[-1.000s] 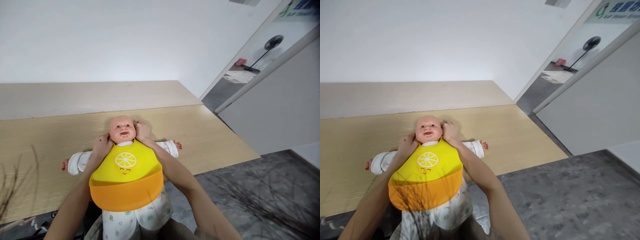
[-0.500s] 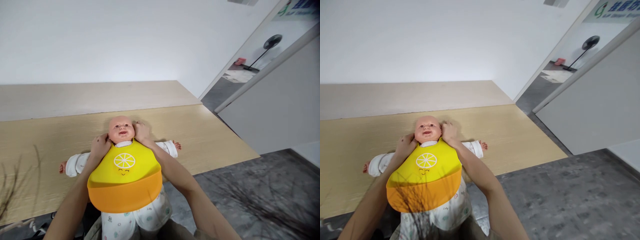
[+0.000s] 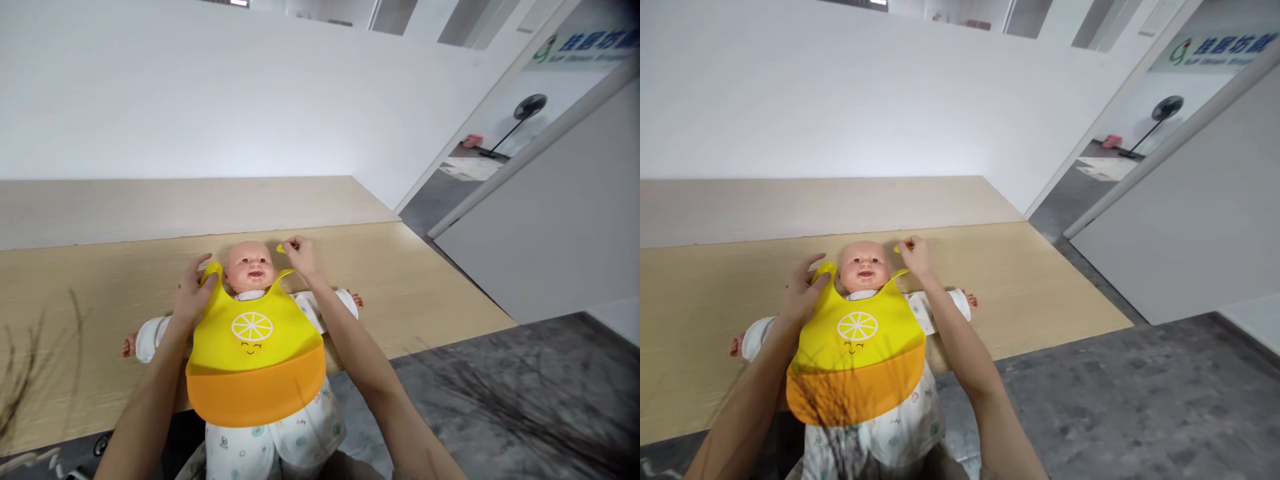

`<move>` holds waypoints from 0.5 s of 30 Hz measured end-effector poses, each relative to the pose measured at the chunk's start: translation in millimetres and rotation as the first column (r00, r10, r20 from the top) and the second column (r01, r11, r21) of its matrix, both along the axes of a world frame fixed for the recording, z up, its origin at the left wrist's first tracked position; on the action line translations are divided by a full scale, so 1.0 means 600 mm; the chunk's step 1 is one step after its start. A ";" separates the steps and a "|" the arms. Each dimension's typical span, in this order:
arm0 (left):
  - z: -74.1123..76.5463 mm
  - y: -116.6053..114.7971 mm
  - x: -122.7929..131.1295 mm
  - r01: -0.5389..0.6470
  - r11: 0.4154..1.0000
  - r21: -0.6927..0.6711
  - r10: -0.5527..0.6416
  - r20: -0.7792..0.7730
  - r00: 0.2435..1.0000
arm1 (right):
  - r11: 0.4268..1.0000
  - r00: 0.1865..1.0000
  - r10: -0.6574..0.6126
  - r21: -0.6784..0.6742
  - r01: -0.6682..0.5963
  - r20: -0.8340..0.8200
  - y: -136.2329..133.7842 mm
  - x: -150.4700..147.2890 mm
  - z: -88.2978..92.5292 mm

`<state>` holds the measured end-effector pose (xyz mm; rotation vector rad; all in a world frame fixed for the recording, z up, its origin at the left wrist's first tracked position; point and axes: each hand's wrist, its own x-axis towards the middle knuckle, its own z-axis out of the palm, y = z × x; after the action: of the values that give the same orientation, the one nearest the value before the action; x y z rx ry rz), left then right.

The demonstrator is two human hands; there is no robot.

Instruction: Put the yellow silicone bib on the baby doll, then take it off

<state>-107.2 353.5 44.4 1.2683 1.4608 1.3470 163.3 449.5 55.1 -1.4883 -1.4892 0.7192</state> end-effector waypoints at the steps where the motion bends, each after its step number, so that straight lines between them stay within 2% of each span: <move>1: 0.002 -0.001 0.001 0.016 1.000 0.011 -0.017 0.027 1.000 | 0.998 0.994 -0.002 0.060 0.009 -0.111 0.001 0.004 0.004; 4: 0.009 -0.003 0.004 0.072 0.996 0.051 -0.079 0.147 0.986 | 0.982 0.925 0.099 0.185 -0.032 -0.366 -0.014 0.008 0.024; 7: 0.008 -0.005 0.009 0.067 0.994 0.085 -0.089 0.290 0.953 | 0.940 0.853 0.332 0.217 -0.264 -0.403 -0.054 -0.003 0.055; 9: 0.004 -0.006 0.013 0.065 0.994 0.087 -0.090 0.321 0.943 | 0.870 0.813 0.492 0.220 -0.442 -0.311 -0.086 -0.017 0.079; 12: -0.002 -0.007 0.016 0.091 0.992 0.091 -0.112 0.267 0.957 | 0.733 0.738 0.670 0.217 -0.644 -0.072 -0.122 -0.046 0.116; 14: -0.003 -0.006 0.015 0.106 0.989 0.101 -0.127 0.233 0.964 | 0.657 0.682 0.722 0.192 -0.729 0.116 -0.133 -0.066 0.134; 15: -0.002 -0.006 0.015 0.113 0.988 0.109 -0.134 0.206 0.969 | 0.637 0.660 0.724 0.173 -0.751 0.203 -0.135 -0.075 0.140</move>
<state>-98.5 350.1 43.1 1.2136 1.1637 1.4360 118.3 368.7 139.0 -0.6808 -2.2278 0.8806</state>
